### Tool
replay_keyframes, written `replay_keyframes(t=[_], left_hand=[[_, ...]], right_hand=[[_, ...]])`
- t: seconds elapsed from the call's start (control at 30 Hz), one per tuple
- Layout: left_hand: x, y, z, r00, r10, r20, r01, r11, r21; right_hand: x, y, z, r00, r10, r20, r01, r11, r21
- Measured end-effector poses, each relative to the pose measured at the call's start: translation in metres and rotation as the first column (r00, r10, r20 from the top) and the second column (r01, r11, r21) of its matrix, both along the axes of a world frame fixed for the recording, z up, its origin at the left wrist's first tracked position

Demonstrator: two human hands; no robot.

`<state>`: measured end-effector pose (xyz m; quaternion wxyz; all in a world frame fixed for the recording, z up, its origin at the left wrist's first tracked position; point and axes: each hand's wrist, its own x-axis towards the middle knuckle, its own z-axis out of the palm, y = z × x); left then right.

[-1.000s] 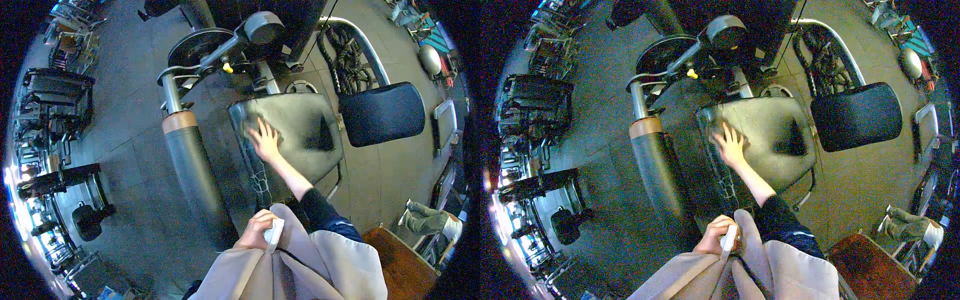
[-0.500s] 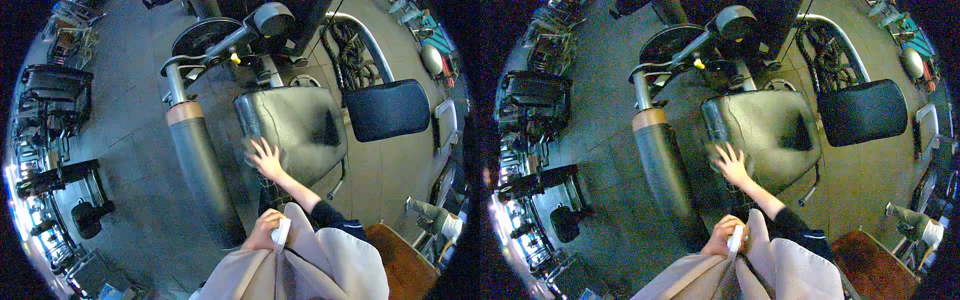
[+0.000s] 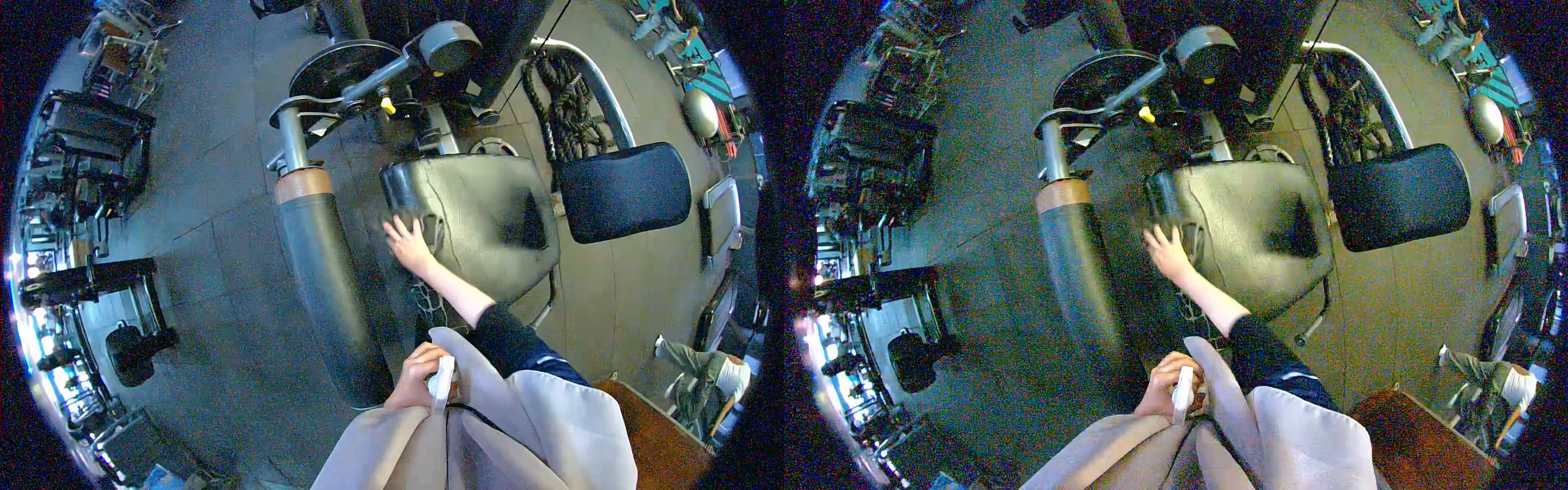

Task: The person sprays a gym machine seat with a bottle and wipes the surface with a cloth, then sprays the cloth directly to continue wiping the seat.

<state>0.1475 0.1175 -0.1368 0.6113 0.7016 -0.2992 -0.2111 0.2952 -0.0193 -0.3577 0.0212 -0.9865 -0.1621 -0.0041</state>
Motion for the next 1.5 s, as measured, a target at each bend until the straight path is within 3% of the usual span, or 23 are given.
replay_keyframes(t=[0.13,0.2,0.27,0.3,0.4,0.5,0.6,0.63,0.67,0.7,0.77,0.87,0.93,1.03,1.17,1.2,1.23,1.27,1.37,1.47,1.5], left_hand=[[0.001,-0.007,0.0,1.0,-0.007,-0.03,0.007,1.0,-0.018],[0.001,-0.008,-0.002,0.999,-0.008,-0.04,0.008,1.0,-0.024],[0.0,-0.008,-0.004,0.998,-0.008,-0.055,0.007,1.0,-0.022],[0.0,-0.008,-0.005,0.998,-0.006,-0.063,0.005,1.0,-0.02],[-0.001,-0.008,-0.007,0.995,0.009,-0.098,-0.008,1.0,0.001],[-0.008,-0.012,-0.011,0.985,0.076,-0.157,-0.067,0.996,0.063],[-0.019,-0.014,-0.019,0.987,0.115,-0.115,-0.104,0.99,0.096],[-0.02,-0.018,-0.02,0.988,0.125,-0.09,-0.119,0.991,0.064],[-0.025,-0.02,-0.024,0.989,0.125,-0.078,-0.121,0.991,0.056],[-0.031,-0.023,-0.03,0.99,0.127,-0.065,-0.124,0.991,0.043],[-0.036,-0.032,-0.031,0.988,0.142,-0.059,-0.142,0.99,0.005],[-0.038,-0.043,-0.018,0.985,0.146,-0.091,-0.145,0.989,0.018],[-0.036,-0.046,-0.015,0.988,0.142,-0.064,-0.142,0.99,0.009],[-0.029,-0.054,-0.003,0.987,0.15,-0.058,-0.151,0.989,0.002],[-0.026,-0.061,0.001,0.984,0.17,-0.052,-0.169,0.986,0.008],[-0.025,-0.061,0.0,0.985,0.167,-0.053,-0.167,0.986,0.009],[-0.025,-0.062,0.002,0.984,0.166,-0.06,-0.166,0.986,0.017],[-0.023,-0.065,0.006,0.985,0.161,-0.067,-0.16,0.987,0.023],[-0.022,-0.067,0.005,0.988,0.149,-0.049,-0.147,0.988,0.039],[-0.027,-0.061,0.004,0.988,0.143,-0.063,-0.138,0.987,0.077],[-0.027,-0.059,0.001,0.988,0.14,-0.059,-0.135,0.988,0.072]], right_hand=[[-0.112,0.012,0.018,0.978,0.168,-0.122,-0.181,0.978,-0.104],[-0.172,0.022,-0.007,0.96,0.255,-0.113,-0.267,0.958,-0.109],[-0.2,0.018,0.004,0.864,0.401,-0.306,-0.446,0.89,-0.092],[-0.201,0.014,0.004,0.856,0.41,-0.316,-0.436,0.9,-0.013],[-0.156,0.002,0.006,0.929,0.279,-0.245,-0.261,0.96,0.104],[-0.047,-0.012,0.009,0.986,0.161,-0.037,-0.154,0.978,0.14],[0.07,-0.026,0.002,0.995,0.063,0.081,-0.064,0.998,0.01],[0.097,-0.029,0.0,0.992,0.031,0.125,-0.038,0.998,0.052],[0.117,-0.031,0.001,0.996,0.023,0.082,-0.027,0.998,0.049],[0.126,-0.028,0.006,1.0,0.002,0.024,0.001,0.996,-0.094],[0.126,-0.022,0.005,1.0,0.03,0.003,-0.03,0.991,-0.132],[0.076,-0.018,-0.004,0.984,0.172,0.039,-0.166,0.978,-0.127],[0.024,-0.01,-0.001,0.963,0.26,-0.071,-0.269,0.947,-0.173],[-0.075,-0.006,0.009,0.907,0.402,-0.125,-0.415,0.904,-0.104],[-0.199,-0.007,-0.01,0.89,0.452,-0.053,-0.442,0.886,0.143],[-0.21,-0.007,-0.012,0.889,0.458,0.017,-0.455,0.878,0.149],[-0.211,-0.014,-0.019,0.862,0.505,-0.044,-0.485,0.847,0.219],[-0.2,-0.022,-0.01,0.83,0.548,-0.101,-0.503,0.815,0.289],[-0.134,-0.047,0.012,0.749,0.655,-0.096,-0.62,0.745,0.247],[-0.037,-0.066,0.016,0.792,0.61,-0.028,-0.599,0.785,0.156],[-0.001,-0.072,0.011,0.835,0.545,0.076,-0.55,0.829,0.099]])
